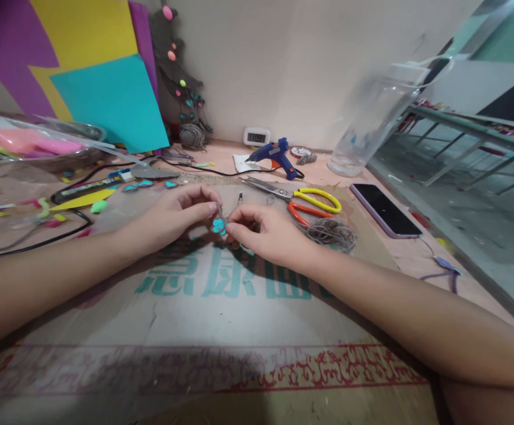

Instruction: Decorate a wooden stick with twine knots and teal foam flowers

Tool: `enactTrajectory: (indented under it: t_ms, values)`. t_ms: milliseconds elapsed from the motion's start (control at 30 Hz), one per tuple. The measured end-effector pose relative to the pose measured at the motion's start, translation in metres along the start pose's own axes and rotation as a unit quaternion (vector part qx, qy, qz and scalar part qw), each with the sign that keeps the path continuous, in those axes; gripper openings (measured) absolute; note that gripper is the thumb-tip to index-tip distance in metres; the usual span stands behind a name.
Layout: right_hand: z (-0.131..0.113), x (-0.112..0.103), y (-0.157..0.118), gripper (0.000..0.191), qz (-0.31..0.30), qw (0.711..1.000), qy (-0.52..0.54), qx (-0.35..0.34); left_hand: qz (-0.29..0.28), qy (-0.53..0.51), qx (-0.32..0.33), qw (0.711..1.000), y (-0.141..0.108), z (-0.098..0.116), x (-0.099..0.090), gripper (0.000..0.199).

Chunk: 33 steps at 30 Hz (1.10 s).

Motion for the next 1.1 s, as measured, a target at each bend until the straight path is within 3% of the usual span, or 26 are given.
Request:
enactTrajectory:
  t_ms: [233, 333, 700, 1100]
  values:
    - [-0.001, 0.000, 0.001, 0.013, 0.033, 0.998, 0.035, 0.045, 0.069, 0.152, 0.107, 0.980, -0.006, 0.000, -0.003, 0.020]
    - [-0.002, -0.001, 0.001, 0.011, 0.056, 0.997, 0.029, 0.044, 0.072, 0.195, 0.128, 0.970, -0.007, 0.002, -0.005, 0.020]
    - [-0.007, -0.002, -0.004, 0.012, 0.123, 0.989, -0.077, -0.027, 0.039, 0.154, 0.107, 0.981, -0.008, -0.002, -0.003, 0.026]
    - [-0.005, -0.001, -0.004, 0.013, 0.110, 0.992, -0.055, -0.030, -0.021, 0.114, 0.045, 0.992, -0.007, -0.009, 0.003, 0.032]
Point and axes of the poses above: each hand's wrist, its own y-axis towards the middle knuckle, its own x-axis out of the palm, z = x × y, the point moved 1 cm from there along y, towards the middle knuckle, and after that the axes turned 6 degrees about z, right-handed, at the moved point
